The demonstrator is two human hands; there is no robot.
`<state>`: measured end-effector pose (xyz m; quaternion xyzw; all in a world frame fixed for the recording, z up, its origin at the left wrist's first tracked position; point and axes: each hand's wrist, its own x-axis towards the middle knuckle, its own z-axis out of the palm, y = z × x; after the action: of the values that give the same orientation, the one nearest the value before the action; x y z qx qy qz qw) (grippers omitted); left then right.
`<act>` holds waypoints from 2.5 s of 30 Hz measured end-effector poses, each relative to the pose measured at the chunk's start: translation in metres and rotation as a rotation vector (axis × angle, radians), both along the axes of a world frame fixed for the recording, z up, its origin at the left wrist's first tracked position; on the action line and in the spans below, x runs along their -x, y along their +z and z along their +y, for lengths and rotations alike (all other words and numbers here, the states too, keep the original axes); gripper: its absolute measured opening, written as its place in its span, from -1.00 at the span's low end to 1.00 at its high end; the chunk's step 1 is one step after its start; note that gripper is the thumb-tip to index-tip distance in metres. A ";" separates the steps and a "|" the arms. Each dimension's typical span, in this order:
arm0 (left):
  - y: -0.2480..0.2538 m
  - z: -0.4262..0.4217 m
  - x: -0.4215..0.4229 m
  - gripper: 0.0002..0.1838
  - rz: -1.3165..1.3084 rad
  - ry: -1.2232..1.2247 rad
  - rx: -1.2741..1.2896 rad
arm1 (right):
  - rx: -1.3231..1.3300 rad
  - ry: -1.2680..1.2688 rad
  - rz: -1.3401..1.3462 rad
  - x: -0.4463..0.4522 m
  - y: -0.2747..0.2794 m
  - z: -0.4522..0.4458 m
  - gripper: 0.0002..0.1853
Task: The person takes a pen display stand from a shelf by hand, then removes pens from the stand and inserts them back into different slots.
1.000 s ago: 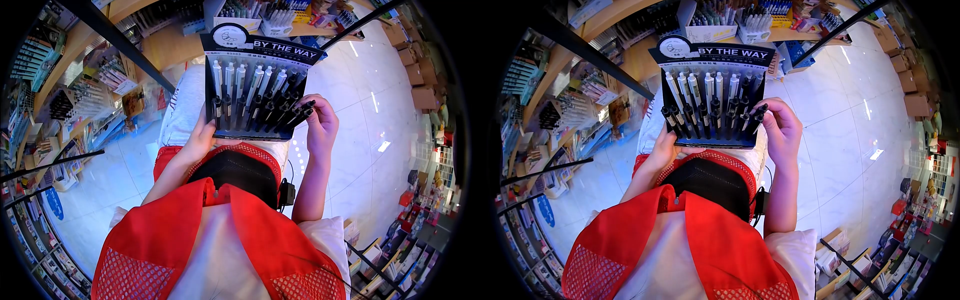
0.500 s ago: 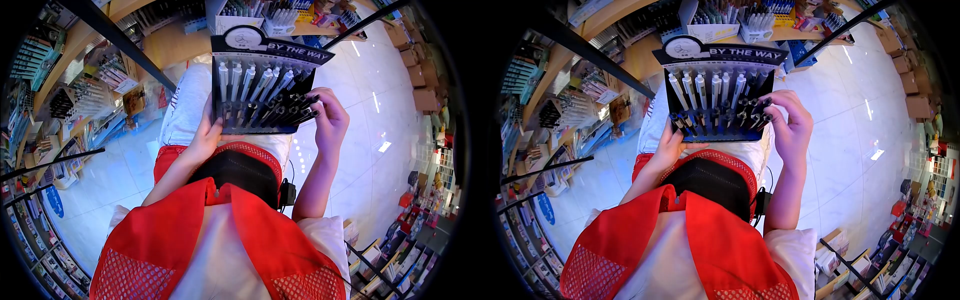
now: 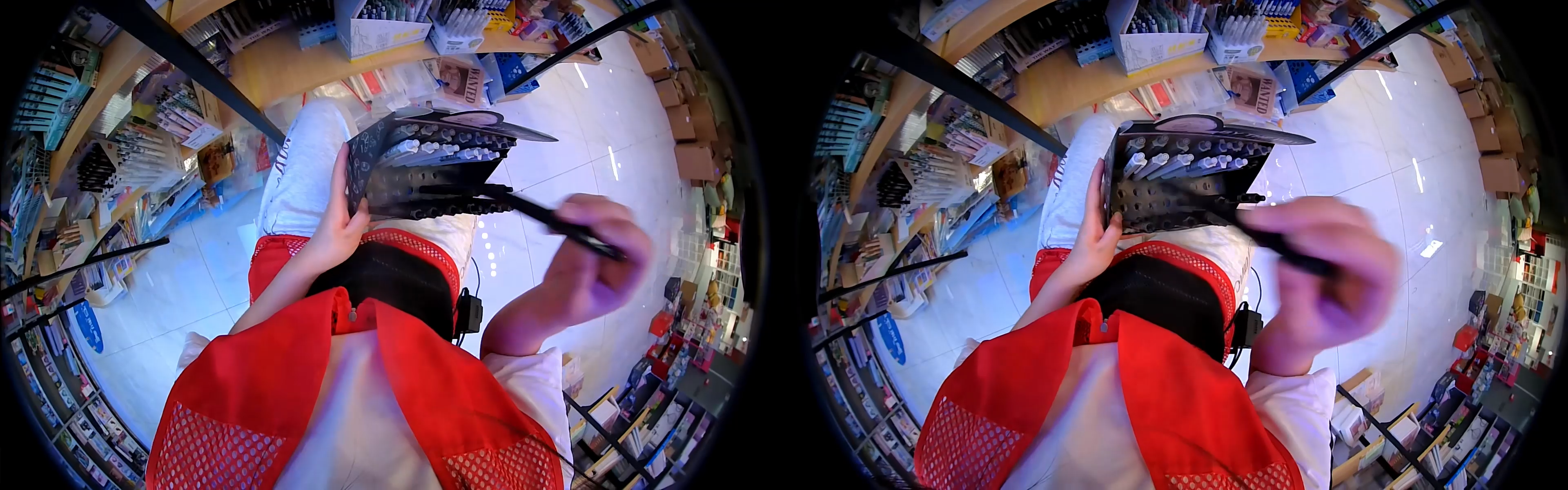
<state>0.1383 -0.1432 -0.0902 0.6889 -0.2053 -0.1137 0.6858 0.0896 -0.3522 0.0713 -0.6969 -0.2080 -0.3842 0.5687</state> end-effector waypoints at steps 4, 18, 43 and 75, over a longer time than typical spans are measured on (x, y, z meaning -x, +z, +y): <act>-0.002 0.002 0.000 -0.10 0.080 -0.056 0.129 | 0.343 0.025 0.350 -0.007 -0.005 0.024 -0.80; 0.011 -0.001 0.001 -0.02 0.091 -0.032 0.259 | 0.585 0.176 0.600 -0.019 -0.019 0.039 -0.82; 0.004 0.012 -0.003 -0.06 0.041 0.007 0.211 | 0.825 -0.183 0.527 -0.008 0.020 0.003 -0.77; 0.000 0.021 -0.017 -0.14 0.181 -0.074 0.183 | 0.807 -0.175 0.253 -0.022 0.005 0.015 -0.80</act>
<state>0.1550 -0.1221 -0.0901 0.6022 -0.1774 -0.1816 0.7569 0.1120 -0.3370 0.0767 -0.9201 -0.2101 -0.2303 0.2371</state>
